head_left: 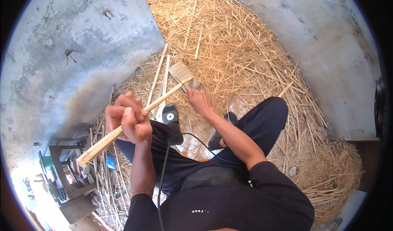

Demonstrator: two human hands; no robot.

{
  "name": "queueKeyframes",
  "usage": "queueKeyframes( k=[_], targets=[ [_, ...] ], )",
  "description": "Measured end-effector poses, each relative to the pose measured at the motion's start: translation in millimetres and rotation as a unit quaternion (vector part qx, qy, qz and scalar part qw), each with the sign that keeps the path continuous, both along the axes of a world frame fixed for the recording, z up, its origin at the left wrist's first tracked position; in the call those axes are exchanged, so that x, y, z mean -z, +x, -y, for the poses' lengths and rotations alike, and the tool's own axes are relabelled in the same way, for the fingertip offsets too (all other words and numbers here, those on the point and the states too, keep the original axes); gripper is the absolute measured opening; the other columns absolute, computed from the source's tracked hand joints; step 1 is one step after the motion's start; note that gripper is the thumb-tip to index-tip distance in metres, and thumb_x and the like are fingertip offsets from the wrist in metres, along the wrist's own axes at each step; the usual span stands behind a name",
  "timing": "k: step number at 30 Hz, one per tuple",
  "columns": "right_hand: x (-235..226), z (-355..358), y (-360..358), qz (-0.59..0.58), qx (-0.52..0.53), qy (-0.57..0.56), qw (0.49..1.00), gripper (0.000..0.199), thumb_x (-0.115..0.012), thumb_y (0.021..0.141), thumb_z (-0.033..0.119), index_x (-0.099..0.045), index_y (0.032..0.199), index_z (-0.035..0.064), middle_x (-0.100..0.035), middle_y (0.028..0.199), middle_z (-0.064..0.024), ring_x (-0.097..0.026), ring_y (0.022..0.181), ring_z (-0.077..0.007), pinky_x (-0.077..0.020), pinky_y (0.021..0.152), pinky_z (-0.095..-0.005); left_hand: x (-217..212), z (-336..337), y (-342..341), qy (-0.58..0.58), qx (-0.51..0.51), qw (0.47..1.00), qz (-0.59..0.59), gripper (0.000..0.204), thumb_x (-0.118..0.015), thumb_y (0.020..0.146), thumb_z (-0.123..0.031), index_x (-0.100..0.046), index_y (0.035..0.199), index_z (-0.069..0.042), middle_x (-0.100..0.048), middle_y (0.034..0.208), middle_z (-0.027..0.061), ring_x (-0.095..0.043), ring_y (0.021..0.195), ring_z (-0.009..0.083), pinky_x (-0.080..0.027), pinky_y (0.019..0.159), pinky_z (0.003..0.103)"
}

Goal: The person peels the bark off a long wooden stick by hand, pulling strips away to reveal the lighter wood beneath.

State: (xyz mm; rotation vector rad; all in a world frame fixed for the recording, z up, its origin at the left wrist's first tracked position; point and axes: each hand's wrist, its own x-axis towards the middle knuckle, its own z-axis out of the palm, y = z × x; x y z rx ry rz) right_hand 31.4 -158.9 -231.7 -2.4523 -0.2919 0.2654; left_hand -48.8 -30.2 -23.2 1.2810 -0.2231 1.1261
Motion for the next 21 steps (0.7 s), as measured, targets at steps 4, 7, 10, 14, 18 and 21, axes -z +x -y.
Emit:
queueKeyframes(
  k=[4,7,10,14,18,21],
  targets=[
    [117.9,58.4,33.1,-0.086,0.052,-0.082,0.992,0.061,-0.026,0.094,0.047,-0.063,0.099,-0.0008,-0.061,0.084,-0.0295,-0.06,0.086,-0.0424,-0.0452,0.076,-0.0518,-2.7,28.4,2.4,0.044,0.007,0.999,0.002,0.008,-0.04,0.071,-0.004,-0.033,0.066,-0.005,-0.031,0.046,0.0036,-0.022,0.042,0.0072,-0.022,0.033,0.02],
    [97.5,65.1,18.6,-0.116,0.11,-0.084,0.984,0.061,-0.026,0.094,0.047,-0.062,0.102,-0.0015,-0.062,0.078,-0.0265,-0.062,0.075,-0.0397,-0.0469,0.07,-0.0489,-3.8,6.7,8.7,0.027,-0.015,0.999,0.017,0.009,-0.04,0.07,-0.003,-0.033,0.065,-0.006,-0.033,0.046,0.0042,-0.023,0.041,0.0067,-0.023,0.033,0.019],
    [46.6,41.0,10.1,0.015,0.078,0.112,0.99,0.06,-0.027,0.095,0.046,-0.063,0.1,-0.0012,-0.061,0.067,-0.0222,-0.06,0.062,-0.0359,-0.0458,0.062,-0.0478,-0.9,-10.7,10.5,-0.006,0.005,1.0,0.022,0.009,-0.039,0.07,-0.002,-0.034,0.065,-0.005,-0.034,0.046,0.0054,-0.024,0.042,0.007,-0.025,0.034,0.018],
    [3.9,3.6,-0.1,-0.005,-0.009,0.126,0.992,0.053,-0.03,0.095,0.042,-0.062,0.085,0.0009,-0.054,0.053,-0.0192,-0.055,0.049,-0.0333,-0.0436,0.051,-0.0461,-3.5,-13.3,6.3,-0.009,0.011,1.0,-0.007,0.011,-0.042,0.07,-0.007,-0.033,0.064,-0.007,-0.032,0.047,0.0041,-0.023,0.045,0.0075,-0.023,0.036,0.018],
    [21.1,-8.0,8.0,0.027,-0.023,0.084,0.996,0.053,-0.031,0.095,0.04,-0.06,0.076,0.0005,-0.056,0.055,-0.0214,-0.059,0.054,-0.0368,-0.0454,0.053,-0.0481,-1.4,-14.6,2.7,0.008,0.077,0.997,0.01,0.01,-0.044,0.07,-0.005,-0.035,0.065,-0.006,-0.036,0.048,0.0058,-0.025,0.045,0.0078,-0.025,0.037,0.018],
    [50.4,6.2,16.6,0.002,0.032,-0.012,0.999,0.059,-0.028,0.095,0.045,-0.057,0.072,-0.001,-0.057,0.057,-0.0193,-0.059,0.055,-0.034,-0.0438,0.056,-0.0479,-1.6,-6.5,-4.3,0.019,0.106,0.994,-0.011,0.013,-0.046,0.071,-0.007,-0.035,0.065,-0.007,-0.036,0.049,0.0055,-0.027,0.045,0.0082,-0.023,0.037,0.019]
  ],
)
